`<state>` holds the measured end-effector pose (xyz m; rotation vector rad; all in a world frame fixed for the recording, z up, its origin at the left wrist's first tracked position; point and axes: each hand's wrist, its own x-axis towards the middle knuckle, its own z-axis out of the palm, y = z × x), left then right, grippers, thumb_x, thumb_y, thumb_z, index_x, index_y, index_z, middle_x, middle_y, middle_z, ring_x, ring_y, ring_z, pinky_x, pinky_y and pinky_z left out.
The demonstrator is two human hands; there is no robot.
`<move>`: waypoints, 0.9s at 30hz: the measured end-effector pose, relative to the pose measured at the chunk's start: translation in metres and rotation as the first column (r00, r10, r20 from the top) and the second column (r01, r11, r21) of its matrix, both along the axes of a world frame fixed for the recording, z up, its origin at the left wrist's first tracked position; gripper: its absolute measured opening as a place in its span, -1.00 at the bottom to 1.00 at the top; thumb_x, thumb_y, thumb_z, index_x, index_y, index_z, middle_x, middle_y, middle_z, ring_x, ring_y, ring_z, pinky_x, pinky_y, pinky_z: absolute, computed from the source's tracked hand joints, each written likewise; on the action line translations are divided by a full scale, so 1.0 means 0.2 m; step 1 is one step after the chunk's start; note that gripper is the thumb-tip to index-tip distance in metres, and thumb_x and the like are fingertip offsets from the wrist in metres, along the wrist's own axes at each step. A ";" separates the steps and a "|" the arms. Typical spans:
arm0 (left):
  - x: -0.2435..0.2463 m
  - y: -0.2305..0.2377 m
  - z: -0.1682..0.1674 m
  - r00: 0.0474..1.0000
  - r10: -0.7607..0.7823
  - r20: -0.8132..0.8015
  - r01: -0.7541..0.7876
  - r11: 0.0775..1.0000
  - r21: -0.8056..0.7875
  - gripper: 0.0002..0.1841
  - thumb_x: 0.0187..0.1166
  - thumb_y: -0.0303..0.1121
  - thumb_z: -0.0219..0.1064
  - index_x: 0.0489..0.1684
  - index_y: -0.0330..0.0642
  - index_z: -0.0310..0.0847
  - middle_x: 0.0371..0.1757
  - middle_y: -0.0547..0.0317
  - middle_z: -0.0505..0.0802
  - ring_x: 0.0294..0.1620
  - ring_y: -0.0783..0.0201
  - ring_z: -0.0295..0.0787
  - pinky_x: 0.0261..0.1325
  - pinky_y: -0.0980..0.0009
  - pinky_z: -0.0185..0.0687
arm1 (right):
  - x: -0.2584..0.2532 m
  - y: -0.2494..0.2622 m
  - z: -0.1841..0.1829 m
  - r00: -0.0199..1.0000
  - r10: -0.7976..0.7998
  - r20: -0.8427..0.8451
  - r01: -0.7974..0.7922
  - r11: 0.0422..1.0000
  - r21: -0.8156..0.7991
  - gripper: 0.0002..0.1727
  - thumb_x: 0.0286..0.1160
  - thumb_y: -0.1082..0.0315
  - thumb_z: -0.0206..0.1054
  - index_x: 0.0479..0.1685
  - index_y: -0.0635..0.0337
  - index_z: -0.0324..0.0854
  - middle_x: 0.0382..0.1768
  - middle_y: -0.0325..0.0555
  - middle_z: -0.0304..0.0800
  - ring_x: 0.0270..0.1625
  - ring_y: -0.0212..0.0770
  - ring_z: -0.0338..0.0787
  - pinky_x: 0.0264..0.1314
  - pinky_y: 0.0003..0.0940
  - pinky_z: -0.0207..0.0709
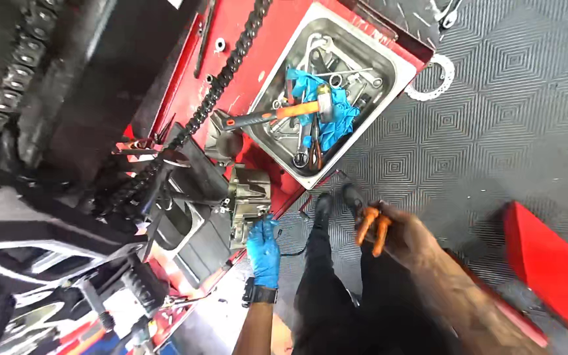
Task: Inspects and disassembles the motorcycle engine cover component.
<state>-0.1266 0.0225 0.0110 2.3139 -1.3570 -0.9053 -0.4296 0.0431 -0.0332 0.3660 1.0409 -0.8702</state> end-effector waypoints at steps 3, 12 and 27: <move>0.12 -0.04 0.09 0.993 -0.058 0.104 0.055 0.998 0.029 -0.67 0.83 -0.31 0.10 0.23 -0.26 0.75 0.28 -0.07 0.83 0.40 0.04 0.71 0.57 -0.06 0.49 | 0.12 0.11 -0.04 0.993 0.110 0.030 -0.112 0.992 0.062 -0.61 0.74 0.20 0.18 0.40 0.20 0.50 -0.04 0.12 0.83 -0.04 0.02 0.88 0.06 0.04 0.79; 0.35 -0.07 0.15 0.970 -0.243 0.020 0.239 0.966 0.102 -0.70 0.79 -0.28 0.14 0.04 -0.10 0.86 0.51 0.04 0.71 0.63 0.13 0.51 0.71 0.04 0.35 | 0.65 0.05 0.15 0.821 0.520 -0.236 -0.570 0.727 -0.382 -0.54 0.49 0.41 0.46 0.40 0.05 0.60 -0.18 -0.07 0.84 -0.30 -0.23 0.81 -0.22 -0.30 0.73; 0.45 0.07 0.05 0.967 -0.175 -0.184 0.196 0.975 0.101 -0.72 0.73 -0.39 0.14 -0.03 -0.26 0.83 0.46 -0.14 0.71 0.60 0.12 0.53 0.67 0.19 0.42 | 1.07 -0.06 0.13 0.354 0.616 -0.704 -0.932 0.293 -0.212 -0.53 0.65 0.22 0.25 0.54 -0.13 0.48 -0.19 -0.01 0.83 -0.10 0.04 0.86 0.01 0.12 0.69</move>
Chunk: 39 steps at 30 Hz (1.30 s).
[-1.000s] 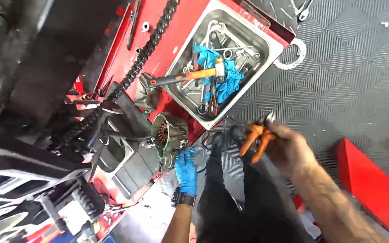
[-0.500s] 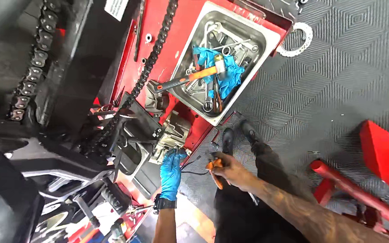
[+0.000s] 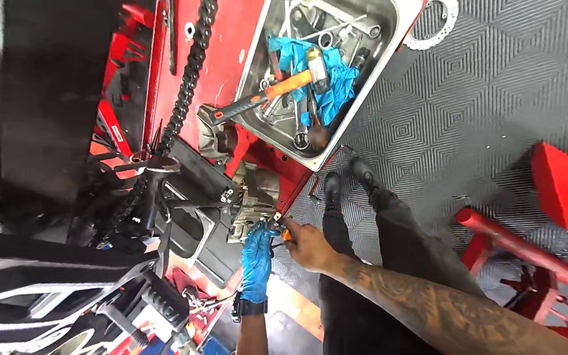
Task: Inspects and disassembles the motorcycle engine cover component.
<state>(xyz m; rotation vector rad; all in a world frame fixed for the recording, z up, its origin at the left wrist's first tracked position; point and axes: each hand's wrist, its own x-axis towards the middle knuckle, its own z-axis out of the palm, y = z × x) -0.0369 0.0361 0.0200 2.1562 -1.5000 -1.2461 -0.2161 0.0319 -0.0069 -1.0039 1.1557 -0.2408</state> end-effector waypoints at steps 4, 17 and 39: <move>0.00 0.01 -0.01 1.000 0.017 -0.002 -0.017 0.999 0.045 -0.69 0.76 -0.33 0.13 0.13 -0.27 0.79 0.48 -0.08 0.71 0.55 0.17 0.58 0.61 0.23 0.48 | 0.03 0.05 -0.03 0.999 -0.031 0.023 0.032 0.999 -0.025 -0.48 0.65 0.22 0.24 0.62 -0.20 0.45 -0.18 -0.03 0.84 -0.09 0.02 0.85 0.05 0.12 0.69; 0.06 0.03 -0.04 0.988 -0.136 0.073 0.133 0.990 0.048 -0.67 0.75 -0.29 0.12 0.09 -0.27 0.81 0.49 -0.17 0.70 0.65 0.06 0.49 0.72 0.14 0.35 | 0.07 0.08 -0.05 0.996 0.002 -0.091 -0.016 0.989 -0.150 -0.49 0.65 0.20 0.21 0.61 -0.25 0.47 -0.03 -0.11 0.84 0.18 0.04 0.78 0.15 0.05 0.68; 0.04 0.04 -0.05 0.997 -0.063 -0.039 0.068 0.989 0.132 -0.68 0.75 -0.29 0.12 0.04 -0.23 0.82 0.43 -0.07 0.75 0.58 0.15 0.56 0.67 0.20 0.43 | 0.10 0.25 -0.26 0.871 -0.348 0.348 0.313 0.937 0.153 -0.52 0.70 0.13 0.31 0.57 -0.16 0.47 -0.18 -0.15 0.82 -0.28 -0.23 0.82 -0.08 -0.18 0.77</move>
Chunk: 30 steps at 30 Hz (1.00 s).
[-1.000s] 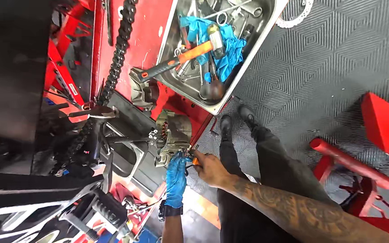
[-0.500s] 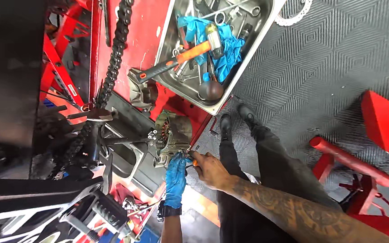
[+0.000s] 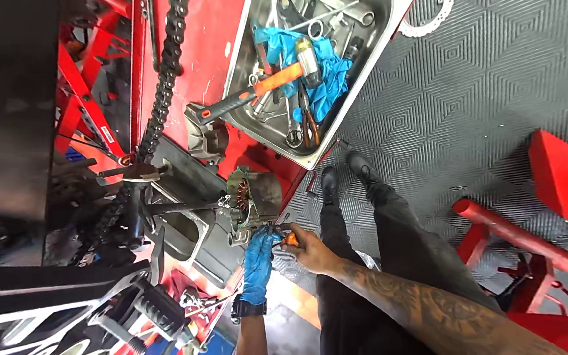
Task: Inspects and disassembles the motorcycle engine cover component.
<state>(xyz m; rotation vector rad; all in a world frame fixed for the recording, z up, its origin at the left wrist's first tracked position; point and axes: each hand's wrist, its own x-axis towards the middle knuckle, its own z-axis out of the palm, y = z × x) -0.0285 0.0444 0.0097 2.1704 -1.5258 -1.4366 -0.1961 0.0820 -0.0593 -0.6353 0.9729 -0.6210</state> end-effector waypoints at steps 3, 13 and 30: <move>0.01 0.00 0.00 0.999 -0.032 0.013 0.032 0.999 0.005 -0.68 0.74 -0.28 0.12 0.02 -0.20 0.83 0.40 -0.05 0.77 0.57 0.16 0.56 0.67 0.18 0.43 | -0.01 0.00 -0.01 1.000 0.021 0.007 -0.021 1.000 0.004 -0.53 0.71 0.12 0.30 0.57 -0.16 0.47 -0.16 -0.15 0.83 -0.23 -0.23 0.83 -0.03 -0.16 0.77; 0.01 0.01 -0.01 0.999 -0.043 0.020 0.043 0.999 0.020 -0.66 0.76 -0.30 0.08 0.10 -0.26 0.80 0.39 -0.06 0.77 0.55 0.16 0.58 0.64 0.21 0.45 | 0.00 0.04 -0.06 0.992 0.054 -0.111 -0.066 0.992 -0.110 -0.50 0.72 0.15 0.29 0.63 -0.21 0.43 -0.23 -0.12 0.81 -0.24 -0.17 0.81 -0.04 -0.08 0.71; -0.04 0.01 -0.01 0.991 -0.071 0.114 0.056 0.990 0.128 -0.66 0.85 -0.28 0.05 0.12 -0.16 0.80 -0.24 0.22 0.92 -0.34 0.32 0.84 -0.13 0.31 0.82 | -0.07 0.03 -0.08 0.992 -0.097 -0.085 0.112 0.975 0.192 -0.49 0.68 0.22 0.35 0.60 -0.16 0.42 -0.17 -0.07 0.84 -0.38 -0.15 0.83 -0.25 -0.14 0.79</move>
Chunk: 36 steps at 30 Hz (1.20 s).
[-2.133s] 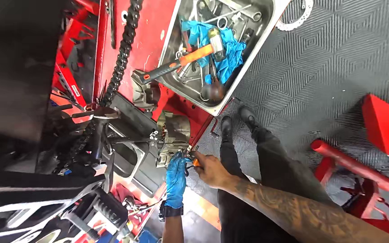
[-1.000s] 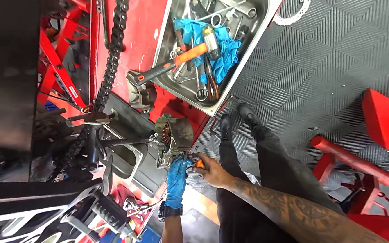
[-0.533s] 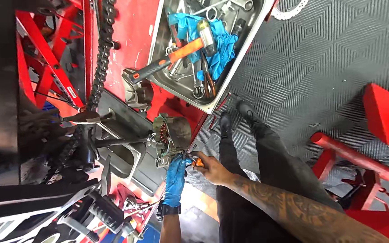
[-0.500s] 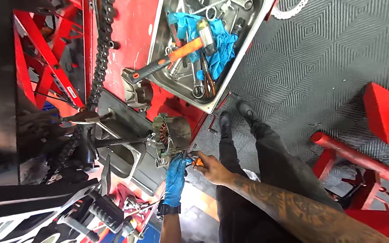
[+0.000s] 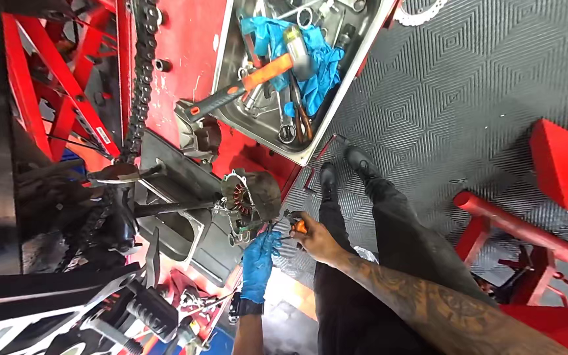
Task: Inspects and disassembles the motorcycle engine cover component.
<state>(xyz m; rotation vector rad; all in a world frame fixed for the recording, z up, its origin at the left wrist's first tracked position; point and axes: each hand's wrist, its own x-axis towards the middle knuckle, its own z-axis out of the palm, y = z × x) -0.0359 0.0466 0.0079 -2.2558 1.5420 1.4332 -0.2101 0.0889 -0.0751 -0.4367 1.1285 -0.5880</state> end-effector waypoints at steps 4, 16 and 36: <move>-0.05 0.03 -0.04 0.972 -0.112 0.205 0.110 0.994 0.021 -0.70 0.82 -0.22 0.14 0.14 -0.04 0.84 -0.28 0.27 0.91 -0.33 0.34 0.82 -0.08 0.21 0.80 | -0.03 0.02 0.01 0.940 0.243 -0.240 -0.286 0.944 -0.164 -0.47 0.65 0.19 0.32 0.62 -0.25 0.45 -0.22 -0.16 0.84 -0.19 -0.13 0.85 -0.02 0.02 0.73; -0.12 0.11 -0.12 0.939 -0.131 0.319 0.144 0.989 -0.017 -0.70 0.78 -0.18 0.22 0.08 -0.11 0.87 -0.11 0.08 0.95 -0.03 0.15 0.90 0.23 -0.04 0.74 | 0.18 -0.08 0.00 0.749 -0.644 0.153 0.462 0.675 0.575 -0.56 0.30 0.47 0.53 0.15 0.19 0.49 -0.39 -0.02 0.69 -0.55 -0.24 0.64 -0.55 -0.38 0.57; 0.10 0.23 -0.21 0.997 -0.027 -0.066 0.021 0.996 -0.090 -0.55 0.86 -0.02 0.04 0.22 -0.14 0.76 -0.08 0.01 0.90 -0.03 0.13 0.83 0.20 -0.01 0.71 | 0.32 -0.09 -0.07 0.793 -0.603 0.083 0.546 0.765 0.342 -0.68 0.33 0.48 0.51 0.04 0.23 0.58 -0.33 -0.02 0.75 -0.44 -0.23 0.71 -0.44 -0.32 0.62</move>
